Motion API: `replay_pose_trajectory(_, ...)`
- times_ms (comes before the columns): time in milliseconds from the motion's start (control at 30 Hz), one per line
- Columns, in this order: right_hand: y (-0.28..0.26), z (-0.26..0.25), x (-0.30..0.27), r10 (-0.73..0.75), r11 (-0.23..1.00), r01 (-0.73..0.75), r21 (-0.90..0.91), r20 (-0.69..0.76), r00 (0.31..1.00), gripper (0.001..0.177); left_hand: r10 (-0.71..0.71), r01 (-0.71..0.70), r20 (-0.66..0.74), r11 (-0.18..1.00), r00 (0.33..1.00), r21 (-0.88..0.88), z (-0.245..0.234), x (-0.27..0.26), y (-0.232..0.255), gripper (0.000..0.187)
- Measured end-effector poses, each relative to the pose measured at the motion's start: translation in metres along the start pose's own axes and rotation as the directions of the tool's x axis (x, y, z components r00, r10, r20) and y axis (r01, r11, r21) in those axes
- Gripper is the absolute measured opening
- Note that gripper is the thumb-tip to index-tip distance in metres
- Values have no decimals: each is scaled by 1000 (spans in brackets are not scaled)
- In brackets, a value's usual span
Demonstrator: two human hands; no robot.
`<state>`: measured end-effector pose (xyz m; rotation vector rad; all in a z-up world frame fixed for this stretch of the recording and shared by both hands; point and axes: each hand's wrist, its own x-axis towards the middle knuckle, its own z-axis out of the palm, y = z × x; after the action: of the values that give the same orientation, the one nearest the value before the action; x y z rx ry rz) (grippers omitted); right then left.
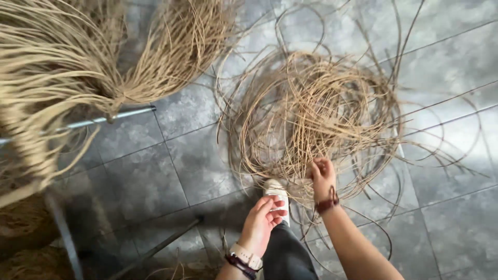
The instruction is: Weaving natural fibers around a metal frame to construct a piece of furniture
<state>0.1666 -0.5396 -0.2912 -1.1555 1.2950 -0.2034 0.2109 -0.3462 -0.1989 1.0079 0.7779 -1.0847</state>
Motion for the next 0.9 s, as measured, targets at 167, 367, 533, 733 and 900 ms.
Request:
replay_pose_trajectory(167, -51, -44, -88, -173, 822, 230, -521, 156, 972, 56, -141, 138, 43, 987, 989, 80, 32, -32, -20, 21)
replay_pose_trajectory(367, -97, -92, -204, -252, 763, 410, -500, 354, 901, 42, -375, 421, 561, 906, 738, 51, 75, -96, -44, 54)
replay_pose_trajectory(533, -112, -154, -267, -252, 857, 392, -335, 391, 885, 24, -245, 316, 344, 934, 906, -166, 105, -129, -68, 88)
replay_pose_trajectory(733, -131, -213, -327, -60, 998, 49, 34, 465, 883, 19, -155, 255, 419, 948, 895, -193, 116, -178, -81, 62)
replay_pose_trajectory(900, -134, -231, -350, 7, 988, -73, 135, 435, 901, 23, 48, -5, 348, 992, 936, -124, 123, -186, -115, 22)
